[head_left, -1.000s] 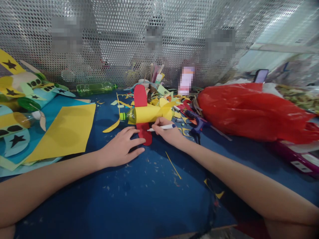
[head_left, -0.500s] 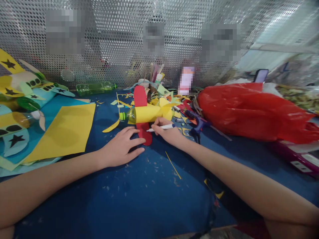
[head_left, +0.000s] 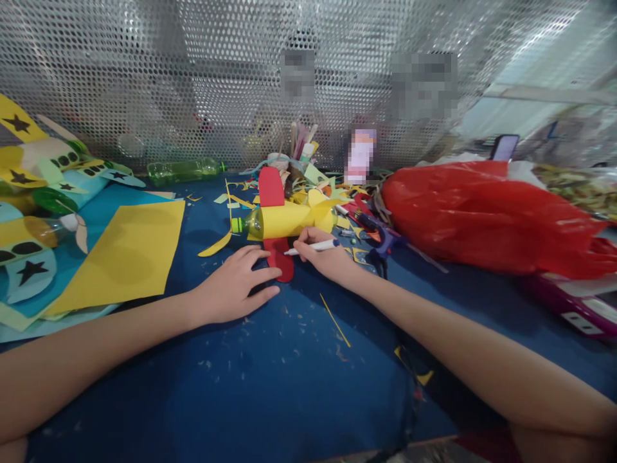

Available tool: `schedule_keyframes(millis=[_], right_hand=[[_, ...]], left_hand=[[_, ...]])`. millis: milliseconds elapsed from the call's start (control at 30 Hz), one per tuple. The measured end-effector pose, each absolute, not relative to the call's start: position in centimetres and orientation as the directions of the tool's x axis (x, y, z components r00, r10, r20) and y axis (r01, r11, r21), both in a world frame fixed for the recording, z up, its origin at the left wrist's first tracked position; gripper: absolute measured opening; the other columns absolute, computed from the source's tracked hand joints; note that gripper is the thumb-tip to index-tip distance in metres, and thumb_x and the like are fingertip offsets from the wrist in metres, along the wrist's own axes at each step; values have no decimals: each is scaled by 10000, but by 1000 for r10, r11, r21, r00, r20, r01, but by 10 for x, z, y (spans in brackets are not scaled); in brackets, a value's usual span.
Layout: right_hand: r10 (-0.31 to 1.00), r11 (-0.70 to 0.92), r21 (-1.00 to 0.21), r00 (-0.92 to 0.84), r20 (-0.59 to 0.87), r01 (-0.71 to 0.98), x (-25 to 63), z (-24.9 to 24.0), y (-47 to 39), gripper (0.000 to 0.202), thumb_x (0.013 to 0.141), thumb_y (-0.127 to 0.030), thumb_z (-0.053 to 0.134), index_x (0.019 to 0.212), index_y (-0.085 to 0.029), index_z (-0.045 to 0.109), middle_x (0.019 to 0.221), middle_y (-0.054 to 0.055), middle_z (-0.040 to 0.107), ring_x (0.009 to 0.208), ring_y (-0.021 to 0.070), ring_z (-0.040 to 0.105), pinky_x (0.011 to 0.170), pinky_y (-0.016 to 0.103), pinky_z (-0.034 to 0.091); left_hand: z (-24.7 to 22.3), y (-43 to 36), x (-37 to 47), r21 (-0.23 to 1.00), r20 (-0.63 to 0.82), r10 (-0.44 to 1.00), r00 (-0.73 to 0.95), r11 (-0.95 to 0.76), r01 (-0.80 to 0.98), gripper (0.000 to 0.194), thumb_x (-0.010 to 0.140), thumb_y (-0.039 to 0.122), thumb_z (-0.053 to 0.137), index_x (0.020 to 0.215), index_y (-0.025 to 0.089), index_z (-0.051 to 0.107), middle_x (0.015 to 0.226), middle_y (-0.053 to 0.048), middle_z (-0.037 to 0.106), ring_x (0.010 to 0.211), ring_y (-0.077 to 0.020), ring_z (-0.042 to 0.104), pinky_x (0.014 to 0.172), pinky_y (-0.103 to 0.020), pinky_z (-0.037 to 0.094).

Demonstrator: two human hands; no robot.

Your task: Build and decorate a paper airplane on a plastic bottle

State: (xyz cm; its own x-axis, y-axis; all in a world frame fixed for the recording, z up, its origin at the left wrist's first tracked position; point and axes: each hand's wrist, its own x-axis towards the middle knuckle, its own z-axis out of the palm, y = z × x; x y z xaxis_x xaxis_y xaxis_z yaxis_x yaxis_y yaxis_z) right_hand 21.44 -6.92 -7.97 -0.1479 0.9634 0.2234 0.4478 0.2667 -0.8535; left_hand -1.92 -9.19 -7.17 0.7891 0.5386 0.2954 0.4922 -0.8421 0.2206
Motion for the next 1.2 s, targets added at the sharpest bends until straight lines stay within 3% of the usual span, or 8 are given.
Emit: schedule_keyframes(millis=[1200], right_hand=[[962,270,-822,-171,212,502,217,-72,-67,183,780,-237,523,615,-225,446,485,-67,460,484,109,399,528,268,317]], left_hand=[[-71,-91,-19,208,285,538,793,-843,497,379,998,417,423,1239,225,643,1325,-136,514,1287,-320,429,1068,-535,412]])
